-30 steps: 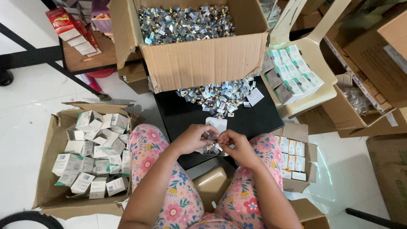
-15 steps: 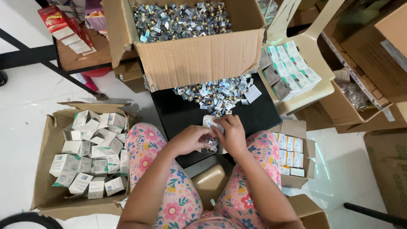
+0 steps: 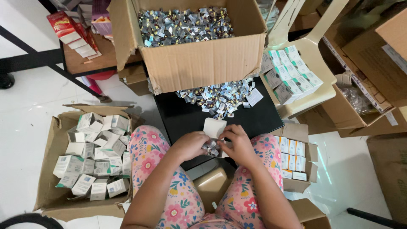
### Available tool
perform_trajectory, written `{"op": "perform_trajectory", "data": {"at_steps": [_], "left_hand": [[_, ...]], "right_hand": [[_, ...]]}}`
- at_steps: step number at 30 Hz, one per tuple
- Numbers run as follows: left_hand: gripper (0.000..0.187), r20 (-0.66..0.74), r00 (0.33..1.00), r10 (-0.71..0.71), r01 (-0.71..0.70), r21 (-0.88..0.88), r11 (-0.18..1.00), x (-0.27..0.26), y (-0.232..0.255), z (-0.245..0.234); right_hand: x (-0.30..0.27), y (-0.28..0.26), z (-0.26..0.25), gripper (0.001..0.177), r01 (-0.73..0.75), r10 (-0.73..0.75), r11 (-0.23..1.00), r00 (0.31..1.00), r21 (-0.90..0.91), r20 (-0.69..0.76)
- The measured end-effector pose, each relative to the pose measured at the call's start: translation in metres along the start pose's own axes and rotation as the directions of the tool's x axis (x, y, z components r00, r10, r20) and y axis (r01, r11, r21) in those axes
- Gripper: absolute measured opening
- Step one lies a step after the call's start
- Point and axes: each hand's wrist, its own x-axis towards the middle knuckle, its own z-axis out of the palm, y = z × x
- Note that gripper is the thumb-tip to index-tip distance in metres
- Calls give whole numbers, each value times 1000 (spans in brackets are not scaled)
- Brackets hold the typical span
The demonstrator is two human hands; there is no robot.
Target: The person sits on a low stool and repeatedly picks small foil-wrapped items from a large cardboard box, placing them into small white boxes. They close the small boxes and set them aside in a larger box to the left.
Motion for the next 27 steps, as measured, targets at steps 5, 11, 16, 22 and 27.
{"op": "perform_trajectory", "data": {"at_steps": [5,11,16,22,27], "left_hand": [[31,16,995,-103,102,64,993,0,8,-1],[29,-68,990,-121,134,233,963,5,13,8],[31,-165,982,-94,145,329,933,7,13,10],[32,-186,977,-101,160,335,928,6,9,6],[17,-320,946,43,77,352,933,10,4,3]], "right_hand": [[-3,15,6,28,-150,145,986,986,66,83],[-4,30,27,33,-262,230,941,959,213,164],[7,32,43,35,-163,170,958,985,236,-8],[10,29,48,32,-138,151,971,987,193,-50],[11,30,45,30,-176,180,962,984,209,3]]}}
